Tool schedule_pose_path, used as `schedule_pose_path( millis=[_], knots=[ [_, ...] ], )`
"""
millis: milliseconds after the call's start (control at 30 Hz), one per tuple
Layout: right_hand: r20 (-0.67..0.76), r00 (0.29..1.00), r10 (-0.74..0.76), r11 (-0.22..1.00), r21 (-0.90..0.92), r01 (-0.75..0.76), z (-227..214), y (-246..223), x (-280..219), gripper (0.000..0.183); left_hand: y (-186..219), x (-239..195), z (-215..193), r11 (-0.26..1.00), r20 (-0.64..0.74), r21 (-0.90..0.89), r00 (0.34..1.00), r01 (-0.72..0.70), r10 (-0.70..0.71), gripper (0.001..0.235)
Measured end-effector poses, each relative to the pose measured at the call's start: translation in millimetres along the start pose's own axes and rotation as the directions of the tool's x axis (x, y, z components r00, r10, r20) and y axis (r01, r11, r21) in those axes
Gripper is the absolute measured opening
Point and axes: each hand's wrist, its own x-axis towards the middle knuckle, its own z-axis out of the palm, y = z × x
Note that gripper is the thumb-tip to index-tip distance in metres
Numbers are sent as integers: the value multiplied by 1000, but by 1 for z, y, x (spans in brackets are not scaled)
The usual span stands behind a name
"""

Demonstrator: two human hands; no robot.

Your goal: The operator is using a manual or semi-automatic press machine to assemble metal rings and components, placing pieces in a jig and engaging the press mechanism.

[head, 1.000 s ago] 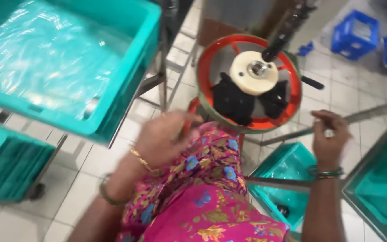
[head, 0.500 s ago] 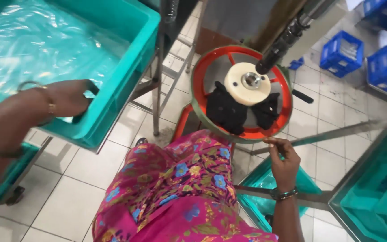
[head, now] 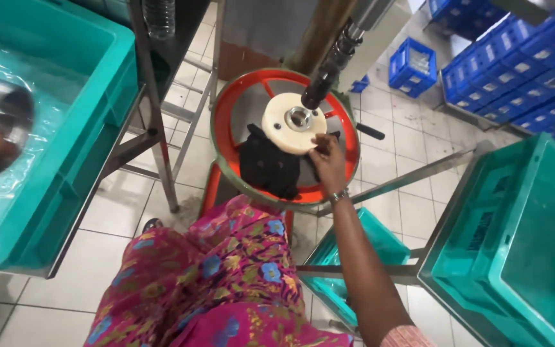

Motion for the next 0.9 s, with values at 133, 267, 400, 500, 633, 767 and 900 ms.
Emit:
schedule_pose_path(
  millis=[133,267,400,500,633,767,900],
  knots=[
    [-48,985,-165,955,-257,147,22,0,44,68,232,-42,-14,980,106,-164,985,-116,134,45],
    [26,980,-197,934,-300,196,31,11,80,75,229,-12,111,925,519,-346,853,157,50,51],
    [77,991,-112,975,-184,125,32,40,96,80,187,21,245,914,419,-397,870,-83,261,58],
    [78,989,-123,984,-124,132,31,44,93,85,167,47,316,923,324,-270,877,-273,355,55],
    [96,989,-114,991,-54,120,28,43,88,90,134,69,373,794,145,-27,784,-607,604,47],
    [91,988,-121,990,-59,127,30,41,88,89,107,74,389,752,99,1,748,-659,656,33],
    [47,992,-121,988,-96,125,32,47,82,88,110,67,373,749,119,-85,739,-657,663,39]
  ],
)
